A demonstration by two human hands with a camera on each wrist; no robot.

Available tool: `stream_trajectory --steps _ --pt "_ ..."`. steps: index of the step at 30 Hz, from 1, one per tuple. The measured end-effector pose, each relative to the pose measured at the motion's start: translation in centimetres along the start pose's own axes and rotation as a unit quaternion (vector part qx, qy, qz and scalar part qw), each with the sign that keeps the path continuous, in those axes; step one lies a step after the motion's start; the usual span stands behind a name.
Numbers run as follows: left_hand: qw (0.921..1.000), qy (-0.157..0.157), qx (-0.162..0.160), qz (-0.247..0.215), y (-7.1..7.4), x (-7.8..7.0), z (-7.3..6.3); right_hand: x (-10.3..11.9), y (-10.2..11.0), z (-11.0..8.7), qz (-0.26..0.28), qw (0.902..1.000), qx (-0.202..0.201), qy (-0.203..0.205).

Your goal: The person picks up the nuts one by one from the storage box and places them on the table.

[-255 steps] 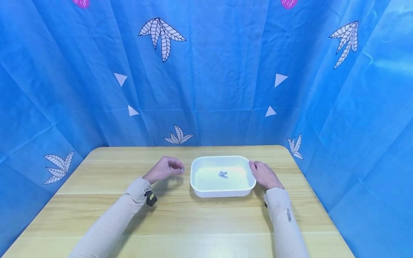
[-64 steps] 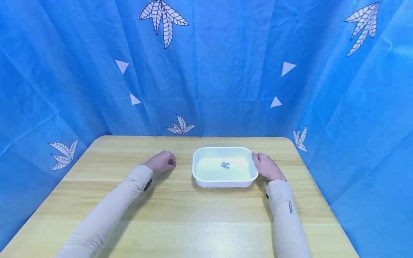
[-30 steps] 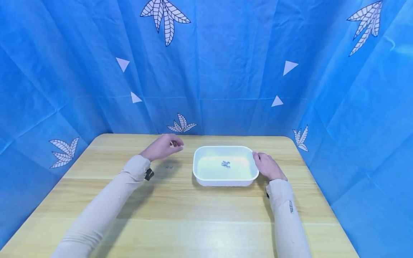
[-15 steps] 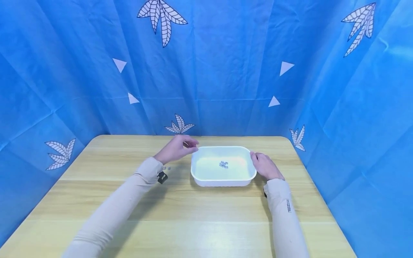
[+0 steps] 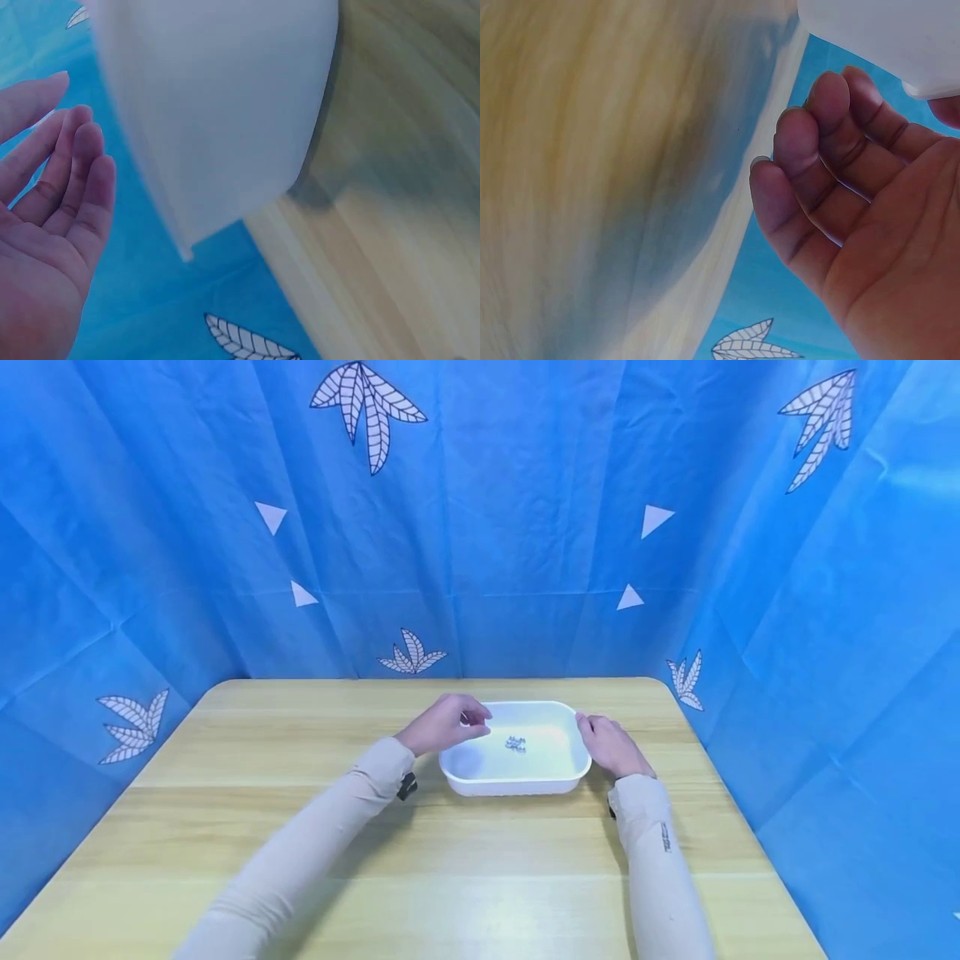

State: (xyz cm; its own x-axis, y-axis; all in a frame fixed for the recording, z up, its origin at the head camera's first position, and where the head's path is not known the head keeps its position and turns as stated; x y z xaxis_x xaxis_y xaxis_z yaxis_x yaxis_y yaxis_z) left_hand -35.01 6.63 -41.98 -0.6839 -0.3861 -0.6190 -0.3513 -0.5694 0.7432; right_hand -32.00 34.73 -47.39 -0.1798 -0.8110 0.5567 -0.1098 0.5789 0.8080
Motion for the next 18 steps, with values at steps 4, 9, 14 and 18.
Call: stream_trajectory --steps 4,9,14,18 --pt "0.9997 -0.006 0.018 0.013 -1.3 0.3 0.5 -0.1 0.0 0.1 -0.001 1.0000 -0.001 -0.001" --pt "0.9988 0.008 0.035 0.034 -2.6 0.9 0.9 0.0 0.2 0.1 -0.007 1.0000 -0.006 0.002" --pt "0.9964 0.022 0.049 0.066 -3.6 1.4 1.1 -0.1 0.2 0.1 -0.004 1.0000 -0.002 -0.003" --pt "0.9935 0.022 0.060 0.094 -4.3 1.6 1.2 -0.1 -0.1 0.0 0.008 1.0000 0.000 -0.003"
Point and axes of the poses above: each hand's wrist, its own z-axis towards the middle knuckle, its own y-axis out of the back of the hand, x = y × z, the point moved 6 cm from there along z, towards the middle knuckle, and after that the axes turned 12 degrees about -y, right-handed, at the moved point
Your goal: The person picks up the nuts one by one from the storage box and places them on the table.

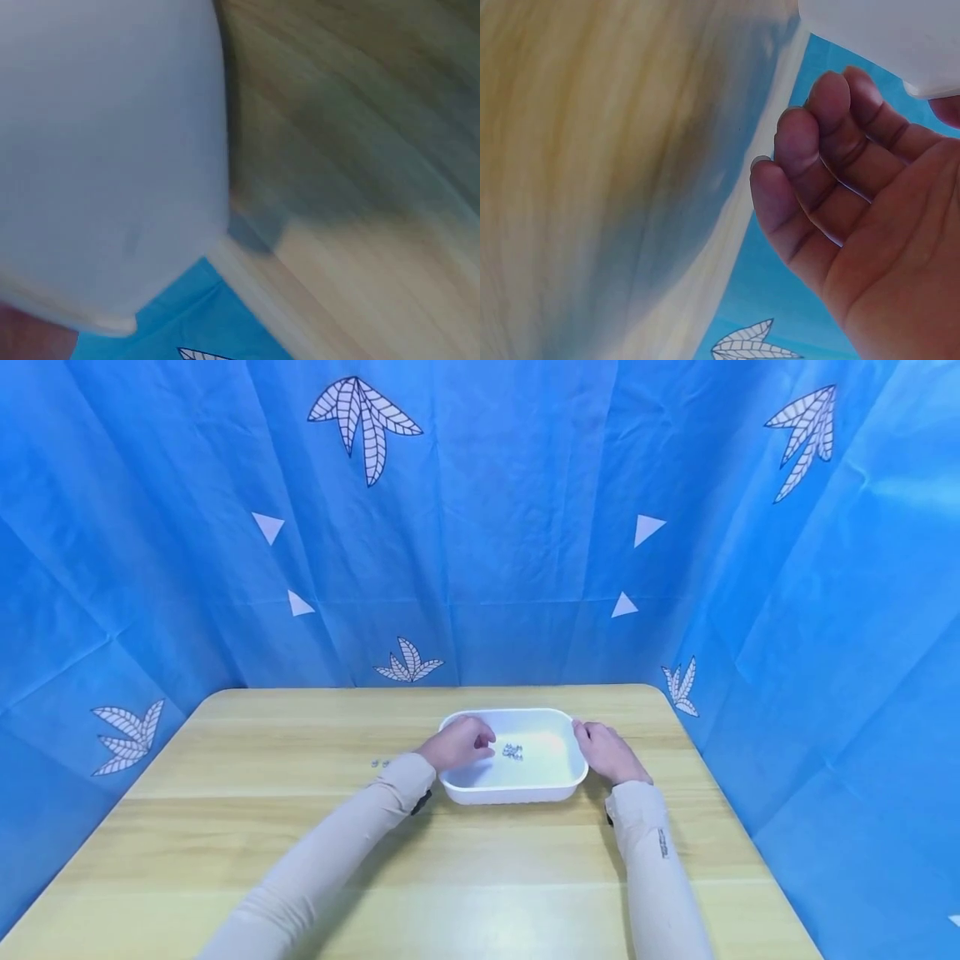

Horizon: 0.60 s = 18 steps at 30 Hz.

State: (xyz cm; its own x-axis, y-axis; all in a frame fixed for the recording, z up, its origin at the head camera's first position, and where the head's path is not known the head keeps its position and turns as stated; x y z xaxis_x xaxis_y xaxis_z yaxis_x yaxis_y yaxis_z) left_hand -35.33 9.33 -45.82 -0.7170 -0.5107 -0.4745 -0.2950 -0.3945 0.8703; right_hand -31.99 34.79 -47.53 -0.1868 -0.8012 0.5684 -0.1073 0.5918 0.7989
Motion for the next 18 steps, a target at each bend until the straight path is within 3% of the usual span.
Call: stream_trajectory --steps 9,18 --pt "0.9992 0.017 -0.001 0.037 -1.4 0.1 0.2 0.0 -0.4 -0.2 -0.005 0.9998 -0.016 0.012" --pt "0.9966 -0.005 -0.011 0.082 -1.9 -0.5 1.1 0.2 0.1 -0.3 -0.002 0.9996 -0.024 0.013"
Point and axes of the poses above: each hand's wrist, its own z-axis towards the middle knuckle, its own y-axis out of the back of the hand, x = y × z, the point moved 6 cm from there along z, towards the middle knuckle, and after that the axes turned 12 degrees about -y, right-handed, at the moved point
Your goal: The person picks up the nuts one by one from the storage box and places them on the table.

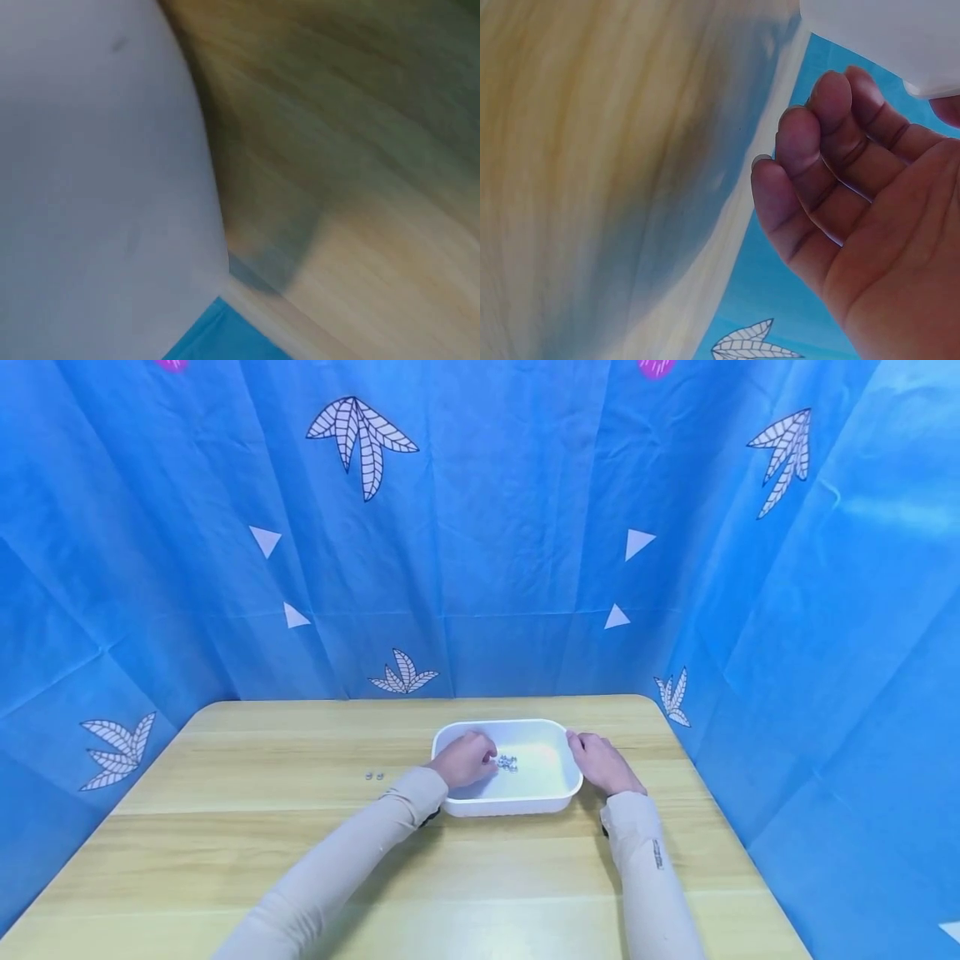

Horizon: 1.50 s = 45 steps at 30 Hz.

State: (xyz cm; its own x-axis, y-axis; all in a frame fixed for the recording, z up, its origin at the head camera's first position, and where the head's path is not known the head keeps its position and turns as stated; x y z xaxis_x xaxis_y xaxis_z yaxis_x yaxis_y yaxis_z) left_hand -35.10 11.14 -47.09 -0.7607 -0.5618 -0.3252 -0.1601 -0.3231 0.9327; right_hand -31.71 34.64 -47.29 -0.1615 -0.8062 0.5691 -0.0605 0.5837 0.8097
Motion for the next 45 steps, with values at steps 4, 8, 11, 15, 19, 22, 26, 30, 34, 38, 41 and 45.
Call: stream_trajectory --steps 4,8,11,15,19,22,26,30,34,38,41,45 --pt "0.9999 0.009 0.000 0.008 0.0 0.0 -0.1 0.0 0.0 0.0 -0.001 1.0000 -0.001 0.004" --pt "0.9999 0.005 0.003 0.009 -0.2 0.2 0.0 -0.1 0.0 0.1 0.000 1.0000 -0.007 0.006" --pt "0.9999 -0.001 0.008 0.012 -0.4 0.2 0.1 -0.1 0.0 0.0 0.002 1.0000 -0.007 0.004" --pt "0.9999 -0.007 0.014 0.007 -0.7 0.2 0.0 -0.2 0.0 0.0 0.005 1.0000 -0.001 -0.002" --pt "0.9998 -0.009 0.018 0.000 -0.9 0.1 0.0 -0.2 -0.1 -0.1 0.005 1.0000 0.001 -0.006" --pt "0.9996 -0.020 0.021 0.005 -0.9 -0.1 0.0 -0.2 -0.2 -0.1 0.004 1.0000 0.002 -0.007" --pt "0.9993 -0.026 0.026 0.000 -0.8 -0.4 -0.1 -0.3 -0.2 0.0 0.001 1.0000 -0.001 -0.006" --pt "0.9993 -0.024 0.028 -0.010 -0.9 -0.6 -0.1 -0.4 -0.2 0.2 -0.006 1.0000 -0.007 -0.002" --pt "0.9991 -0.030 0.031 -0.006 -1.1 -0.6 0.1 -0.5 -0.1 0.3 -0.009 0.9999 -0.009 -0.003" --pt "0.9987 -0.031 0.039 0.001 -1.3 -0.5 0.1 -0.5 -0.2 0.2 -0.007 0.9999 -0.006 -0.008" --pt "0.9986 -0.030 0.045 0.003 -1.2 -0.6 0.0 -0.5 -0.3 0.1 -0.001 0.9999 -0.003 -0.011" --pt "0.9985 -0.027 0.048 -0.005 -1.0 -0.8 -0.2 -0.5 -0.4 0.1 0.005 0.9999 0.001 -0.013"
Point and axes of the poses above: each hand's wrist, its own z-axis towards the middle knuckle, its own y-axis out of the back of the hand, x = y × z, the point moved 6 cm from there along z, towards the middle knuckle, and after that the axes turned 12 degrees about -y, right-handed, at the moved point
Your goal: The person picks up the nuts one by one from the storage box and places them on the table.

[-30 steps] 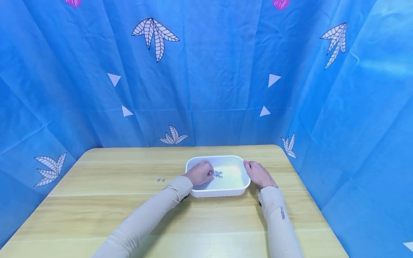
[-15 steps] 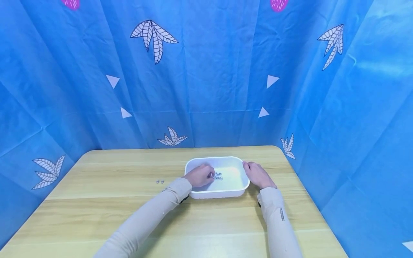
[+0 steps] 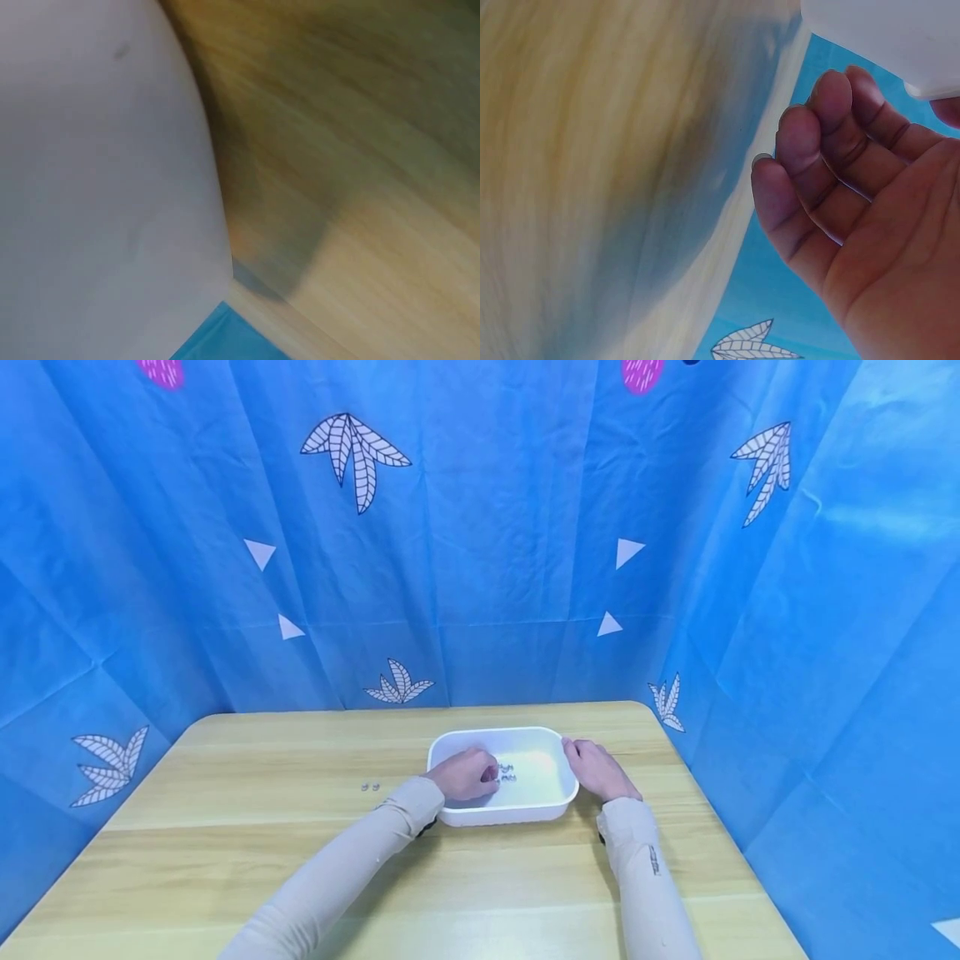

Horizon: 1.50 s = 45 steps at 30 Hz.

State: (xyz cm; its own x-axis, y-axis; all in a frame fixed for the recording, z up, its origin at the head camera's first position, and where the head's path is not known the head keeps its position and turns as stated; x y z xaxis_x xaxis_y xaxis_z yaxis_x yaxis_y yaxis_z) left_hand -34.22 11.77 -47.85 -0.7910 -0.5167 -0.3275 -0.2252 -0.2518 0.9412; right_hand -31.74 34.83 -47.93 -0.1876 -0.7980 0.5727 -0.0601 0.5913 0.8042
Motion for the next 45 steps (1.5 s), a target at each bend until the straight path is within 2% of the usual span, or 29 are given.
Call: stream_trajectory --steps 14,23,28,32,36,45 --pt "0.9995 -0.017 0.024 -0.004 -0.7 0.2 -0.1 -0.1 -0.3 0.0 0.000 1.0000 0.002 -0.002" --pt "0.9992 -0.034 0.012 0.014 -0.2 -0.4 -0.2 0.1 -0.2 -0.2 -0.006 1.0000 0.003 -0.001" --pt "0.9985 -0.054 -0.002 0.008 0.2 -0.5 -0.4 0.1 -0.3 0.0 -0.008 1.0000 0.003 0.002" --pt "0.9983 -0.056 0.001 -0.014 0.6 -0.2 -0.7 0.1 -0.3 0.0 0.000 1.0000 0.006 0.001" --pt "0.9984 -0.051 0.006 -0.025 1.5 0.0 -1.2 0.2 -0.1 0.1 -0.003 1.0000 0.004 0.003" --pt "0.9977 -0.043 -0.008 -0.051 3.6 0.8 -2.1 0.2 0.1 -0.1 -0.006 1.0000 0.006 -0.002"
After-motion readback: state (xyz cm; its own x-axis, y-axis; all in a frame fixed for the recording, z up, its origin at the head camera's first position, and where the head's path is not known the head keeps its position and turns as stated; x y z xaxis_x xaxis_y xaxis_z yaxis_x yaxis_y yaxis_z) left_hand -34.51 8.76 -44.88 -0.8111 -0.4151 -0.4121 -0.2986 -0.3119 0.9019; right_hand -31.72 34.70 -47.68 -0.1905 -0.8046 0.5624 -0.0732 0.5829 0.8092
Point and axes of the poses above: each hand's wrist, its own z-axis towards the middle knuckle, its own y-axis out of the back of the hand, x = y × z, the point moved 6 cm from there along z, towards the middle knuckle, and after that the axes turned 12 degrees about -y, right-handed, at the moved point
